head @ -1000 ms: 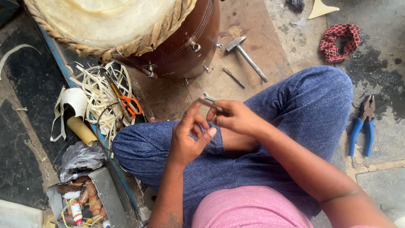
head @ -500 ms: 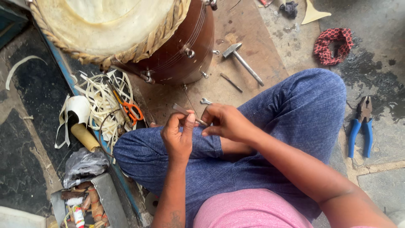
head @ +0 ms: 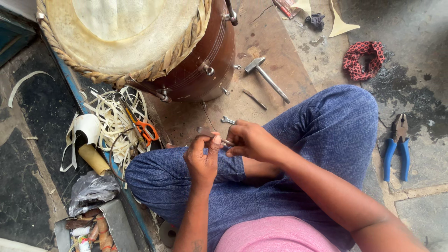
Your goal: The person repairs drums by using a wrench and pliers to tighten fasteners on the drum shells, hammer small components, and pull wire or cord through the drum heads while sitting on the floor among several drum instruments and tools.
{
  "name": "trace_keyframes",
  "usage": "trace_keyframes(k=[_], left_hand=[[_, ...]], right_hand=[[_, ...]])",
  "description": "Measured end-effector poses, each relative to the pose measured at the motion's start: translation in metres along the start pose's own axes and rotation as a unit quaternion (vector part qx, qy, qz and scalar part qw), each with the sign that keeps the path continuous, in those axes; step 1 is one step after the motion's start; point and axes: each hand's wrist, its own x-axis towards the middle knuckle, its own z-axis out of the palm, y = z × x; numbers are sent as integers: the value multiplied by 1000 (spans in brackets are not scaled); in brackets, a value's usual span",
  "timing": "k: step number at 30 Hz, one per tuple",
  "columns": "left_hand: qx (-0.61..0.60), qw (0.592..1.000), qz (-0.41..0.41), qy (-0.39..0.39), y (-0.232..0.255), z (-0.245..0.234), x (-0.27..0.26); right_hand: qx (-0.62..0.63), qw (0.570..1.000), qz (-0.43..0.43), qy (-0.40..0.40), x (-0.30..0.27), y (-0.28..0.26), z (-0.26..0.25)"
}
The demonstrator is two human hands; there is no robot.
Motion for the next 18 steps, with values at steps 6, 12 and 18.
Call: trace_keyframes(k=[6,12,18], left_hand=[[2,1000,10,2,-4,-6,3],[12,1000,-1,9,-3,-12,14],[240,959,119,-93,13,-10,16]], right_hand=[[242,969,-25,-41,2,15,2],[-12,997,-59,53,5,16,12],[424,904,6,48,4,4,0]])
